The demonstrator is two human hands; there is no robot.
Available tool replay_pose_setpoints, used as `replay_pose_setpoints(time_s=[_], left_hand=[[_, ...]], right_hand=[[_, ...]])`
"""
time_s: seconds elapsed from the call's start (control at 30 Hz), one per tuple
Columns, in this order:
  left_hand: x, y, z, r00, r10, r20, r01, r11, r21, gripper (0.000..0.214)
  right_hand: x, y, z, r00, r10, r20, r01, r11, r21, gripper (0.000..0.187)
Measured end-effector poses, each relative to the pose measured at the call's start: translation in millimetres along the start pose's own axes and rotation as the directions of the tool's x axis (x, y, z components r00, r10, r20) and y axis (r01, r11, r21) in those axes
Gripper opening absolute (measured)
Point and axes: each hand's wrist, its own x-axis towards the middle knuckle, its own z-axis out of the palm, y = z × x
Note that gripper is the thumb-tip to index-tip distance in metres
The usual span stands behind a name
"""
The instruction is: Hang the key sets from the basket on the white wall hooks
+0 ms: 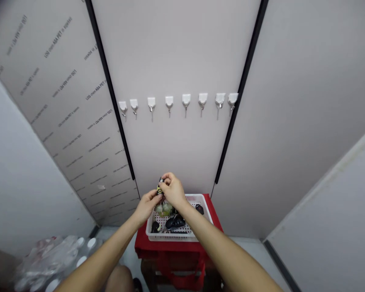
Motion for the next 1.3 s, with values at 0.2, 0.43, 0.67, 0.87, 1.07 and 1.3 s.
replay_pose_setpoints(time_s=[0.2,0.43,0.67,0.87,1.07,1.3], left_hand=[[13,32,18.7,0.988,0.153,-0.02,-0.153,0.988,0.003,0.016],[22,55,23.8,0.973,0.227,-0.046,-0.222,0.97,0.096,0.016],[28,77,8.3,0.967,0.242,-0.078,-0.236,0.968,0.08,0.023],[26,114,-19.9,0.962,0.267,-0.064,-0.266,0.964,0.02,0.024],[23,131,-56.8,0.968,0.231,-0.098,-0.231,0.973,0.014,0.029],[49,151,-82.8,0.932,0.185,-0.311,-0.241,0.958,-0.152,0.027]], right_hand=[[6,-28,-9,0.98,-0.155,-0.125,0.153,0.988,-0.029,0.013],[19,-50,-12,0.949,-0.299,-0.1,0.291,0.953,-0.085,0.012],[49,-80,1,0.913,-0.387,-0.127,0.39,0.921,-0.001,0.006],[72,-114,39,0.955,-0.272,-0.119,0.295,0.92,0.258,0.02],[95,-123,64,0.949,-0.253,-0.186,0.302,0.898,0.319,0.018],[130,-149,83,0.811,-0.568,-0.143,0.473,0.779,-0.412,0.01]])
